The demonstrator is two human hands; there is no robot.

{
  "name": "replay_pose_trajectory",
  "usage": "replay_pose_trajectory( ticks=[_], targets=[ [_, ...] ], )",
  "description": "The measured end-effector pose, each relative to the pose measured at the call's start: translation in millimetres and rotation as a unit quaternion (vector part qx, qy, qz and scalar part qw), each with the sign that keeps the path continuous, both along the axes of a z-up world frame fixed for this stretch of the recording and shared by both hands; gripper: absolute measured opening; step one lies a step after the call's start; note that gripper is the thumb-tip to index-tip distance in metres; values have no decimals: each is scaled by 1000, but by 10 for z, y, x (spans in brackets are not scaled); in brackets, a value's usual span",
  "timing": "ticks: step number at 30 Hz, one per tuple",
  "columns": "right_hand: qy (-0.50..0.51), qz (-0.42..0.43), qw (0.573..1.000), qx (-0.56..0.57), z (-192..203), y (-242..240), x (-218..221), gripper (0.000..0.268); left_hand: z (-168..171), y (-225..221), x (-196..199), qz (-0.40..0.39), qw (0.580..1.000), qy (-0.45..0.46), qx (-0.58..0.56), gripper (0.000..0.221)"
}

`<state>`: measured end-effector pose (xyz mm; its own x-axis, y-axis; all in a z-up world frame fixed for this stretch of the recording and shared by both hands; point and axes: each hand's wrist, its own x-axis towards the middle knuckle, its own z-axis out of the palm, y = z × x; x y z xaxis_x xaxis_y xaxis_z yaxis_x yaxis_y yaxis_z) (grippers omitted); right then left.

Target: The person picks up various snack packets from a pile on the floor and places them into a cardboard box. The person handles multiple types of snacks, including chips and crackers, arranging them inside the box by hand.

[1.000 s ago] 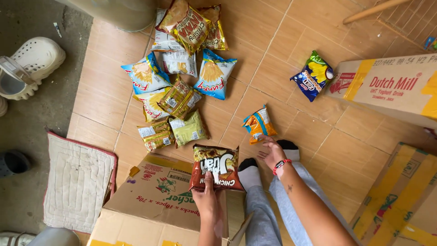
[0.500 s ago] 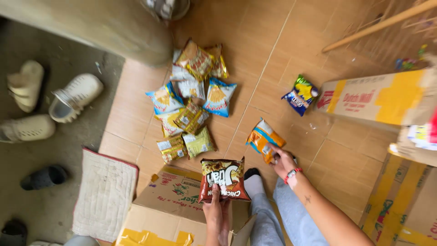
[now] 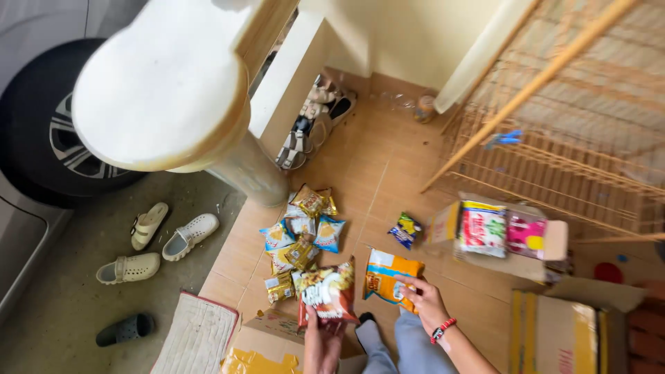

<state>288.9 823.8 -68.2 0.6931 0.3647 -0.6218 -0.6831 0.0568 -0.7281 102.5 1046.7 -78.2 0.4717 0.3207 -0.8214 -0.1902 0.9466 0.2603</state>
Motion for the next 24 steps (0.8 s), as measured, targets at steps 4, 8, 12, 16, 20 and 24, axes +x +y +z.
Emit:
replay_pose_trajectory(
  ticks=[4, 8, 12, 16, 20, 24],
  targets=[
    [-221, 50, 973, -53, 911, -351, -149, 26, 1208, -196, 297, -35, 998, -45, -17, 73],
    [-459, 87, 859, -207, 1743, -844, -396, 46, 2183, -581, 654, -102, 991, -64, -65, 77],
    [-628, 118, 691, -339, 2397, -1429, -558, 55, 2718, -1068, 954, -224, 961, -144, -80, 78],
    [-705, 149, 604, -341, 2644, -2142, -734, 24, 2950, -1675, 1120, -323, 921, -198, -95, 78],
    [-758, 165, 486, -402, 2837, -2936, -1150, 17, 2899, -2471, 1049, -419, 870, -235, -108, 76],
    [-756, 143, 450, -453, 3289, -3680, -1687, 19, 2944, -3330, 841, -490, 835, -230, -99, 67]
  ],
)
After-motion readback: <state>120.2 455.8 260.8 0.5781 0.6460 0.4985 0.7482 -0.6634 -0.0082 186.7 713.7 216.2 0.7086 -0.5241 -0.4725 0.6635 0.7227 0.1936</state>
